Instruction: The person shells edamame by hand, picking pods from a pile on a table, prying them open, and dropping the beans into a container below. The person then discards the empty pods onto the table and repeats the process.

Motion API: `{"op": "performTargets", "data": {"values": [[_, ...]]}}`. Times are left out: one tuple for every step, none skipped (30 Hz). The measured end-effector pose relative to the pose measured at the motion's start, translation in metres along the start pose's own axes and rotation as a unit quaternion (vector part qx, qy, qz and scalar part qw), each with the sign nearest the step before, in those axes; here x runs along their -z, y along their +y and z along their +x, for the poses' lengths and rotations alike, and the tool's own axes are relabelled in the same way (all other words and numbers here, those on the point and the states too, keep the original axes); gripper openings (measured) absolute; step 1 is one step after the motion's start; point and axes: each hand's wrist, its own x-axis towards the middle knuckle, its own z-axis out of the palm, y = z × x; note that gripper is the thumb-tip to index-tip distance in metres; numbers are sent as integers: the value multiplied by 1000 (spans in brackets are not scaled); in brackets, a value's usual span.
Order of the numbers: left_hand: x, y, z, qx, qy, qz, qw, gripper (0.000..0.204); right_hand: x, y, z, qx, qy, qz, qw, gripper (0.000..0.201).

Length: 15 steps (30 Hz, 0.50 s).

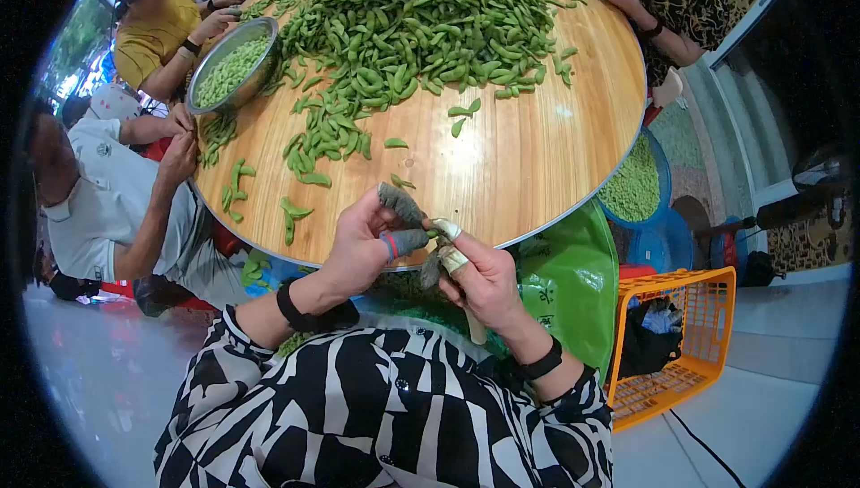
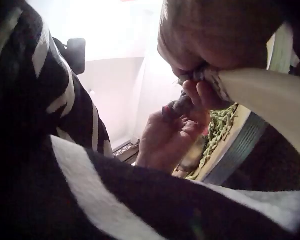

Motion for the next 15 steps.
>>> {"op": "performTargets", "data": {"values": [[0, 0, 2, 3, 1, -23, 1000, 27, 0, 0, 1, 8, 1, -14, 1000, 38], [0, 0, 3, 7, 1, -47, 999, 27, 1, 0, 1, 15, 3, -28, 999, 37], [1, 1, 2, 10, 0, -51, 999, 27, 1, -2, -3, 11, 6, -30, 999, 37], [3, 4, 4, 81, -40, -139, 986, 27, 3, -6, -5, -1, 3, 5, 1000, 36], [5, 6, 6, 151, -79, -224, 960, 27, 4, -8, -6, -12, 0, 41, 999, 35], [7, 6, 8, 150, -80, -221, 960, 27, 3, -10, -5, -9, -1, 42, 999, 35], [9, 3, 9, 166, -109, -266, 943, 26, 3, -11, -6, -16, -18, 80, 996, 35], [9, 2, 10, 180, -138, -311, 923, 26, 3, -12, -7, -23, -34, 118, 992, 35], [8, 4, 10, 180, -139, -311, 923, 26, 3, -12, -7, -22, -34, 117, 992, 35], [6, 8, 10, 172, -124, -252, 944, 24, 4, -12, -7, -47, -24, 150, 987, 36], [4, 10, 10, 164, -108, -192, 962, 23, 4, -11, -7, -71, -14, 183, 980, 37], [3, 9, 10, 163, -109, -191, 962, 23, 8, -8, -7, -70, -14, 182, 981, 37], [1, 7, 10, 68, -97, -83, 989, 22, 13, -2, -7, -74, -30, 212, 974, 39], [0, 6, 8, -26, -82, 29, 996, 22, 15, 1, -8, -78, -46, 243, 966, 41], [1, 10, 5, -26, -80, 29, 996, 22, 15, 2, -7, -79, -47, 244, 965, 41]]}}
